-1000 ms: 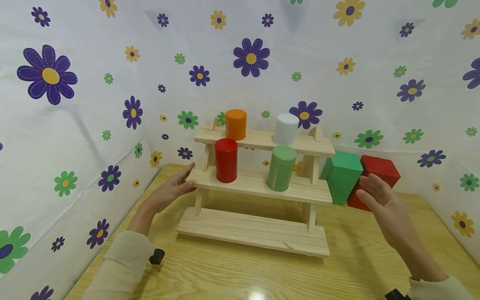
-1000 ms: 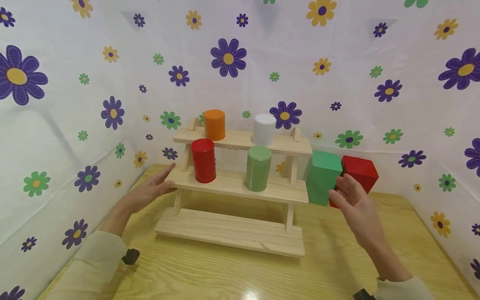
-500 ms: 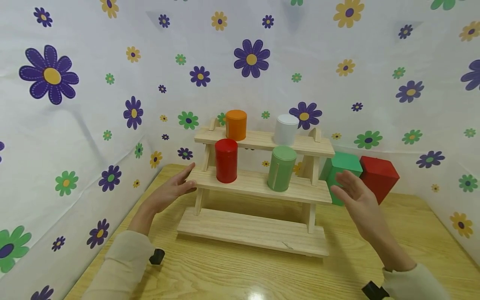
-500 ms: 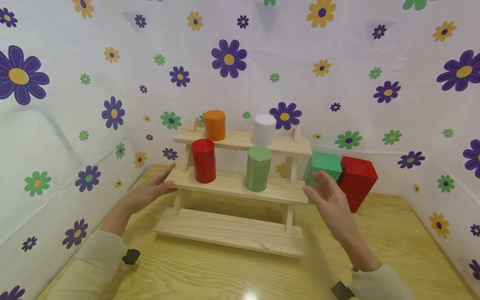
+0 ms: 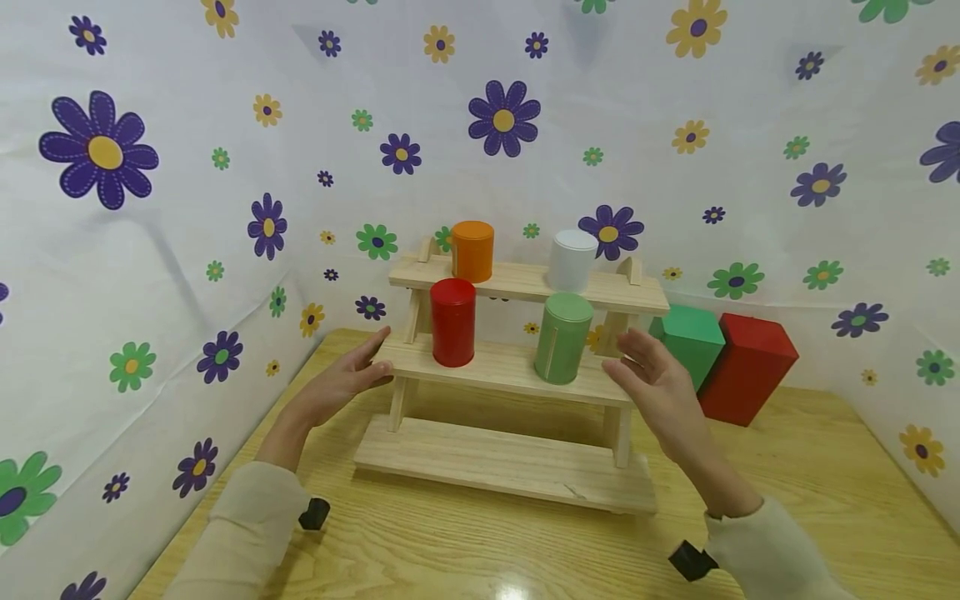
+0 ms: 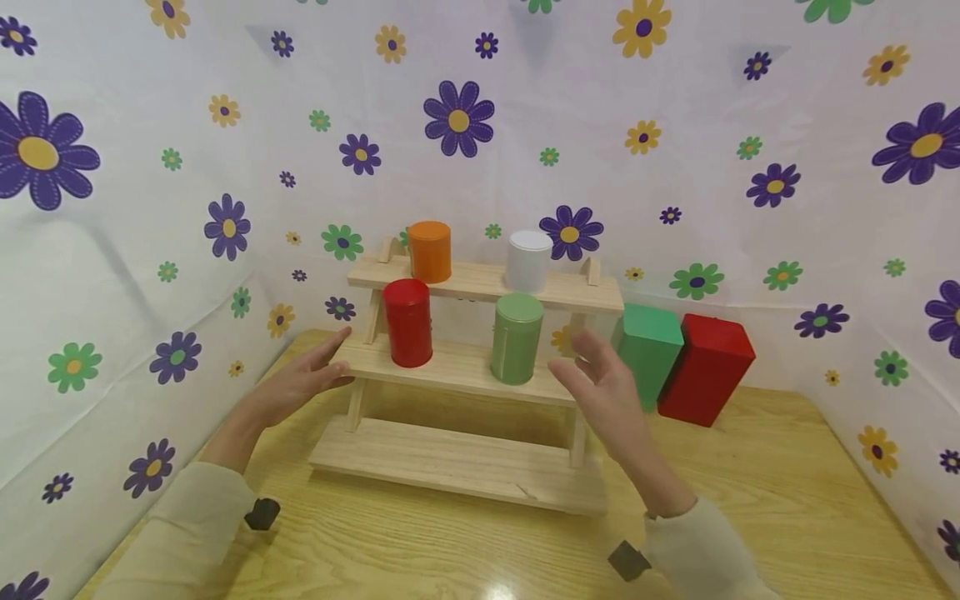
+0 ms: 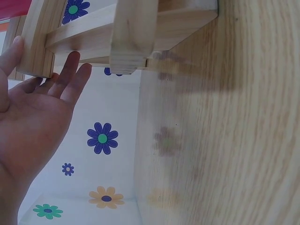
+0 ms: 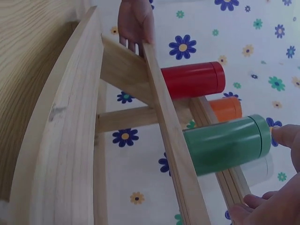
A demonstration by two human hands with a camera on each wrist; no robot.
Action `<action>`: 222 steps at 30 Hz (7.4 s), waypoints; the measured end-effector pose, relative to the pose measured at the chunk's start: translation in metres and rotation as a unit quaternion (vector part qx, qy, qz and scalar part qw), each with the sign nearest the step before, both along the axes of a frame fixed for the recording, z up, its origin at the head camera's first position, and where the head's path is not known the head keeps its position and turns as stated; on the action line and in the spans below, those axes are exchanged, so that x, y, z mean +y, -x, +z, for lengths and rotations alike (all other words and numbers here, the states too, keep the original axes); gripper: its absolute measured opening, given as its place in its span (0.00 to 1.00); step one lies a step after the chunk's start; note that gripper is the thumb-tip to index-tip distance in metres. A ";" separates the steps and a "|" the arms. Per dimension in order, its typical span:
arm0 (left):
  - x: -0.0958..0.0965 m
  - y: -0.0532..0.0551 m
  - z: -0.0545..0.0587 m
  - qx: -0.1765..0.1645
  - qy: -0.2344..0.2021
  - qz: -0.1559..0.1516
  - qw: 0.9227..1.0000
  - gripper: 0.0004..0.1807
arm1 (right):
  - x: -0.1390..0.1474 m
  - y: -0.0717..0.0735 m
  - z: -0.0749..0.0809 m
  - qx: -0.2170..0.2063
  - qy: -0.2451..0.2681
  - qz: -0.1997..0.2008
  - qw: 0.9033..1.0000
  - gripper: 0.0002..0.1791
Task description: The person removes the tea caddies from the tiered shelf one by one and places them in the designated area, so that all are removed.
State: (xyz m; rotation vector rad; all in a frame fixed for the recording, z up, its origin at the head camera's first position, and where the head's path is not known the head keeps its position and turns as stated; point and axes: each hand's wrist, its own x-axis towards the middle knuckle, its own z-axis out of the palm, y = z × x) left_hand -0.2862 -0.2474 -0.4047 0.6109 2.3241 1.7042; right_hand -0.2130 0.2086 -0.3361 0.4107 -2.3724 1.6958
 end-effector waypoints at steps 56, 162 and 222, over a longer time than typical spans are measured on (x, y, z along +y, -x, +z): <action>0.001 0.001 -0.001 -0.001 -0.002 0.002 1.000 0.41 | -0.041 0.027 0.000 0.080 0.041 -0.033 0.995 0.37; 0.000 0.000 -0.002 0.003 -0.006 -0.003 1.000 0.41 | 0.121 0.032 -0.093 -0.051 -0.131 -0.101 0.985 0.32; 0.002 -0.003 0.003 -0.007 -0.018 -0.008 1.000 0.42 | 0.110 0.007 0.002 -0.046 -0.108 -0.099 0.988 0.48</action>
